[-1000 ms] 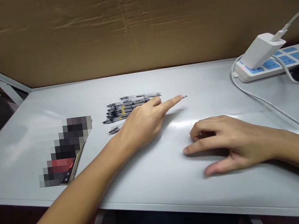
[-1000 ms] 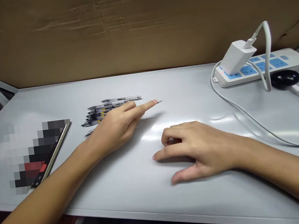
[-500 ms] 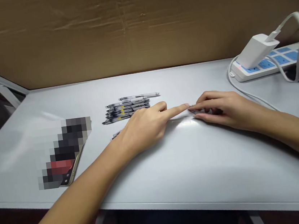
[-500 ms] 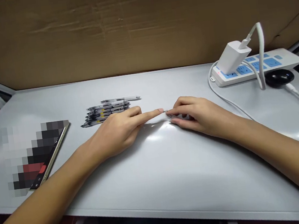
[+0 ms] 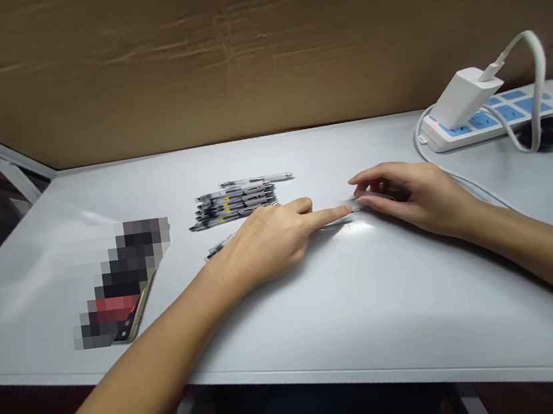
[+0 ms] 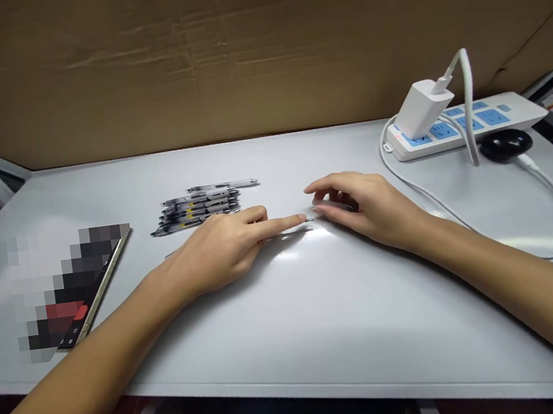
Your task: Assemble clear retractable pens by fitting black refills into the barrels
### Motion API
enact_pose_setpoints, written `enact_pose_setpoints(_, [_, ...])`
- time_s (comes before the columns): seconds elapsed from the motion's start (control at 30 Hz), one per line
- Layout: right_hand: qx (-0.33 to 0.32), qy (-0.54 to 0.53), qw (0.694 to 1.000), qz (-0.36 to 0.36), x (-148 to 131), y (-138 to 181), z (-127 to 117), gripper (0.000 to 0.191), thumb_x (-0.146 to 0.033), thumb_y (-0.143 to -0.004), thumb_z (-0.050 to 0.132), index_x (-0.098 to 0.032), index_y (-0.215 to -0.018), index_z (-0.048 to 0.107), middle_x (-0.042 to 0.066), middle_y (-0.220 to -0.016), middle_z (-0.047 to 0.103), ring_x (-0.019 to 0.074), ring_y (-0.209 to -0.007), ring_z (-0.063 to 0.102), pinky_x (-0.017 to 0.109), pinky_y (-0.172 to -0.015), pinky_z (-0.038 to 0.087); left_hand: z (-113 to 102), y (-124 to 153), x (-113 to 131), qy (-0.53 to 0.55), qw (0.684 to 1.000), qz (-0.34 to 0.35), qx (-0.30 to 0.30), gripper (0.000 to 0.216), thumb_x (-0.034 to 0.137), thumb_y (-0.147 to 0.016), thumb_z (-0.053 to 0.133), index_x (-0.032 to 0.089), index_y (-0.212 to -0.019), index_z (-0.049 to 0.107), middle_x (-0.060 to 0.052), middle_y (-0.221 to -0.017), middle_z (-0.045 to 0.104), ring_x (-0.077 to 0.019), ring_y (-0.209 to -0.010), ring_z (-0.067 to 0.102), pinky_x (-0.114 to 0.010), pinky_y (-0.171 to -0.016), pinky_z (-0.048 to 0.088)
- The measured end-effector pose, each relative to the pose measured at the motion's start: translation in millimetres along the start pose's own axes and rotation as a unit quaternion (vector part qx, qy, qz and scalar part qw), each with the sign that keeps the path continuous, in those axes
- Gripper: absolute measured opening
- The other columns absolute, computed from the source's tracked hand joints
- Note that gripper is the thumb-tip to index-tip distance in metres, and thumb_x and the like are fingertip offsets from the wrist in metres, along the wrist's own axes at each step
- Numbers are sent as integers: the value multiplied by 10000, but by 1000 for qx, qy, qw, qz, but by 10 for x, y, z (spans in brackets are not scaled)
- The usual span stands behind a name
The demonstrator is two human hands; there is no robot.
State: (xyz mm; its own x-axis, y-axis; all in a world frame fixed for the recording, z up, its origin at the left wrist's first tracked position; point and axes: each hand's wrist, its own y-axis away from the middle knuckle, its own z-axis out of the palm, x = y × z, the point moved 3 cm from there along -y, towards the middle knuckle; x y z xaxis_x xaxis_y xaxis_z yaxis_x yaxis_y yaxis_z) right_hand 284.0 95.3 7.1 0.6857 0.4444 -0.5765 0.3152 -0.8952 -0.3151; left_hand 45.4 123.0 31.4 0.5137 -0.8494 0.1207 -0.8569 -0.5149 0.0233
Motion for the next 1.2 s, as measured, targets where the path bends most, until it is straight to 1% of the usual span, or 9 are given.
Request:
enact_pose_setpoints(0.07, [-9,-9,1000,-28,-26,6,12,210,-355,-988,611,-261,-1131,733,68,-1042,786,253,-885,737,403,-777,587,-2,-1,8,-4,1000,-1,-9,754,57,-937,478,491,-1550,413,5,-920,622,-117,-577,512,-234,-592,398])
enact_pose_setpoints(0.17, [-26,-23,997,-75,-73,10,22,175,-334,-998,605,-273,-1071,752,55,-1002,791,255,-924,732,409,-831,576,0,-2,21,-3,1000,2,-15,730,77,-943,495,475,-1550,419,0,-950,636,-127,-629,562,-234,-596,406])
enact_pose_setpoints(0.3, [-15,-40,995,-94,-106,0,9,168,-307,-993,614,-284,-1070,761,50,-996,792,247,-915,735,396,-823,577,14,2,22,-3,1000,3,-7,743,69,-943,482,482,-1555,404,4,-958,635,-123,-609,539,-237,-592,401])
enact_pose_setpoints(0.4, [-8,-37,996,-86,-108,-10,3,179,-302,-994,608,-286,-1071,768,52,-1003,792,248,-915,733,404,-823,585,21,2,-5,-3,1000,-13,-2,778,42,-922,470,481,-1559,397,8,-926,620,-126,-590,516,-242,-589,392])
enact_pose_setpoints(0.53, [-7,-36,997,-72,-96,-12,1,195,-318,-991,607,-303,-1078,780,52,-1011,789,258,-917,734,420,-823,592,11,-6,-41,1,1000,-27,12,766,48,-914,482,429,-1573,402,-9,-924,621,-133,-621,537,-241,-602,400])
enact_pose_setpoints(0.67, [-15,-36,997,-66,-81,-4,7,190,-335,-990,609,-301,-1079,774,50,-1019,792,258,-927,738,407,-816,590,8,-10,-28,6,1000,-24,4,773,43,-914,466,444,-1571,397,-4,-929,626,-134,-627,546,-241,-604,410])
enact_pose_setpoints(0.8, [-17,-26,998,-48,-70,8,16,168,-363,-967,647,-294,-1069,761,43,-966,795,246,-850,745,389,-766,587,9,-6,6,-4,1000,-8,-8,760,55,-916,480,463,-1554,418,-2,-941,634,-132,-619,552,-240,-578,393])
enact_pose_setpoints(0.97, [-18,-23,999,-37,-76,16,17,157,-358,-958,648,-297,-1060,751,34,-953,791,235,-809,741,373,-740,575,12,-3,-1,-4,1000,-7,-2,771,45,-901,496,460,-1548,431,-1,-932,631,-130,-613,542,-235,-571,372])
enact_pose_setpoints(1.2, [-25,-21,999,-40,-75,1,0,141,-321,-972,608,-288,-998,743,26,-920,782,226,-779,727,365,-704,555,7,-5,-2,10,1000,-27,6,723,60,-938,474,434,-1555,432,-6,-920,624,-135,-632,549,-239,-623,422])
